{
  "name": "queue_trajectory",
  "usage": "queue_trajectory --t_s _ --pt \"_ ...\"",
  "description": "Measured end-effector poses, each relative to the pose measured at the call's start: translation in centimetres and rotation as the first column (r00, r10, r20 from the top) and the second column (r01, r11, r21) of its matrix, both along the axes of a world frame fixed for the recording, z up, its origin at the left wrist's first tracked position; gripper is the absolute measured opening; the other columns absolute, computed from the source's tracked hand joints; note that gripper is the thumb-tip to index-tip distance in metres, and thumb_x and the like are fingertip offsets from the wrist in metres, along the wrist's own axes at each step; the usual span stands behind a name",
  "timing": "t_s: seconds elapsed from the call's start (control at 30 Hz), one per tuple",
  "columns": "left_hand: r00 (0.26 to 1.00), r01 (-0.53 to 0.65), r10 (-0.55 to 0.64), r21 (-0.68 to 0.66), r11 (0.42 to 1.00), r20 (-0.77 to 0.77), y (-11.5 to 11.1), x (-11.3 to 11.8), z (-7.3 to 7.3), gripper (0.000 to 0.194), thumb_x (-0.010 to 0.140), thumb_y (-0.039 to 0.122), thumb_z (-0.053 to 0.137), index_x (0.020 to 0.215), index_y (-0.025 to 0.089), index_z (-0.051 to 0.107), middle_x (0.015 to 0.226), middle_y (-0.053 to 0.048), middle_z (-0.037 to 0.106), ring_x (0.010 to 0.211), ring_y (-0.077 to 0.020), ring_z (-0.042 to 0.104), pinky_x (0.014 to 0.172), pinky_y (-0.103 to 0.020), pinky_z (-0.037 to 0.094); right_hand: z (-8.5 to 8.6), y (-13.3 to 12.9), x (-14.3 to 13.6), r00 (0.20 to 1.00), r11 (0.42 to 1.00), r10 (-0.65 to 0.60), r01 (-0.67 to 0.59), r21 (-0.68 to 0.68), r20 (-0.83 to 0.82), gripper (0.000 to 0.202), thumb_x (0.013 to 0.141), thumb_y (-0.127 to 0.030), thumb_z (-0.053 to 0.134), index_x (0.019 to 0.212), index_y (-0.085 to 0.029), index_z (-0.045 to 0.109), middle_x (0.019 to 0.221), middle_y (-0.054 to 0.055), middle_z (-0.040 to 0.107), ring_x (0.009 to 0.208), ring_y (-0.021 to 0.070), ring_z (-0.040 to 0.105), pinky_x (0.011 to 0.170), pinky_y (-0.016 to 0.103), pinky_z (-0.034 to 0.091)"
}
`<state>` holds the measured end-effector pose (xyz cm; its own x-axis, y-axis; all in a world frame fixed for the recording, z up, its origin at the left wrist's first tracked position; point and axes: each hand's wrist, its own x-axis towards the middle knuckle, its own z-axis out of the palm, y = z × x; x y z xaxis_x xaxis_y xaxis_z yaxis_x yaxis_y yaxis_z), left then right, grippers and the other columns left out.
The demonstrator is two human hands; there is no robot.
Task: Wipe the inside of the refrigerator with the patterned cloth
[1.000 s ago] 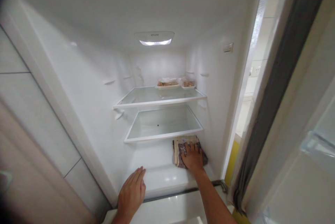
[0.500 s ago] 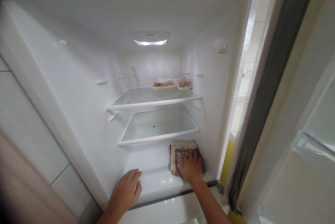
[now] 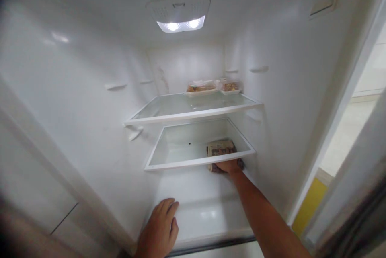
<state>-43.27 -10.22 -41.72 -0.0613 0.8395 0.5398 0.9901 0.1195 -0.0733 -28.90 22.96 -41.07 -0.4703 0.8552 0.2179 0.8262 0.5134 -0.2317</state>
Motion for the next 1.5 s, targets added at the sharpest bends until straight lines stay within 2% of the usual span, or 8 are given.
queue_trajectory --t_s 0.17,0.4,0.6,0.77,0.87,1.2,1.4,1.5 --pt "1.000 -0.006 0.007 -0.028 1.000 0.024 -0.2 0.7 0.2 0.045 0.077 0.011 0.051 0.120 0.019 0.062 0.116 -0.011 0.069 0.106 -0.0248 0.063 0.093 -0.041 0.058 -0.4 2.2 -3.4 0.999 0.998 -0.037 0.037 -0.050 -0.001 0.071 0.090 -0.058 0.053 0.147 -0.017 0.052 0.151 0.027 0.047 0.138 0.0469 0.042 0.108 0.066 0.031" --pt "0.999 0.025 -0.024 -0.010 1.000 0.045 -0.2 0.5 -0.4 0.047 0.079 0.011 0.051 0.124 0.020 0.060 0.120 -0.012 0.068 0.110 -0.0255 0.061 0.095 -0.041 0.056 -0.8 -0.8 -8.5 0.999 0.998 -0.042 0.041 -0.036 -0.031 0.065 0.091 -0.058 0.049 0.143 -0.020 0.055 0.149 0.023 0.049 0.135 0.0427 0.043 0.109 0.064 0.028" --pt "0.999 0.009 -0.010 0.018 1.000 0.043 0.0 0.5 -0.8 0.050 0.078 0.011 0.050 0.125 0.022 0.060 0.118 -0.011 0.069 0.109 -0.0261 0.063 0.092 -0.042 0.058 0.0 -5.1 -13.9 0.996 0.996 0.067 -0.071 -0.059 -0.064 0.063 0.088 -0.057 0.053 0.137 -0.017 0.059 0.148 0.027 0.048 0.135 0.0469 0.042 0.108 0.068 0.025" --pt "0.996 -0.001 -0.003 0.044 0.999 0.085 0.2 0.9 -0.8 0.047 0.075 0.010 0.051 0.119 0.021 0.062 0.114 -0.010 0.070 0.106 -0.0263 0.064 0.091 -0.041 0.060 0.2 -9.7 -18.9 0.947 0.950 0.308 -0.312 -0.033 -0.092 0.061 0.092 -0.059 0.047 0.142 -0.024 0.056 0.156 0.016 0.045 0.140 0.0404 0.038 0.114 0.062 0.022" --pt "0.989 -0.019 0.010 0.062 0.998 0.144 0.3 1.2 -0.8 0.046 0.072 0.009 0.051 0.114 0.022 0.064 0.111 -0.010 0.071 0.104 -0.0272 0.065 0.090 -0.042 0.060 0.4 -10.8 -20.4 0.915 0.918 0.390 -0.396 -0.035 -0.104 0.061 0.091 -0.057 0.050 0.142 -0.023 0.054 0.157 0.016 0.044 0.141 0.0389 0.037 0.115 0.062 0.024" --pt "0.983 -0.035 0.029 0.028 0.999 0.180 -0.1 1.4 -0.8 0.048 0.072 0.010 0.053 0.117 0.023 0.064 0.112 -0.010 0.070 0.104 -0.0270 0.064 0.093 -0.042 0.059 1.3 -11.0 -17.6 0.812 0.813 0.567 -0.579 -0.065 -0.138 0.052 0.086 -0.047 0.057 0.134 -0.026 0.060 0.147 0.013 0.055 0.139 0.0362 0.043 0.116 0.058 0.027" --pt "0.977 -0.071 0.068 0.006 0.997 0.203 -0.2 1.9 0.8 0.041 0.072 0.008 0.052 0.109 0.021 0.064 0.108 -0.011 0.066 0.102 -0.0274 0.061 0.091 -0.046 0.057 1.4 -13.6 -13.0 0.698 0.694 0.701 -0.715 -0.087 -0.148 0.060 0.083 -0.050 0.061 0.139 -0.031 0.057 0.147 0.005 0.056 0.139 0.0281 0.045 0.119 0.046 0.029" --pt "0.986 -0.079 0.071 0.047 0.996 0.151 -0.2 2.0 1.4 0.048 0.071 0.008 0.053 0.117 0.020 0.061 0.118 -0.013 0.064 0.111 -0.0285 0.060 0.097 -0.048 0.054 1.6 -15.2 -9.9 0.661 0.650 0.737 -0.750 -0.123 -0.140 0.057 0.085 -0.052 0.059 0.139 -0.032 0.057 0.148 0.006 0.056 0.140 0.0298 0.043 0.120 0.051 0.026"
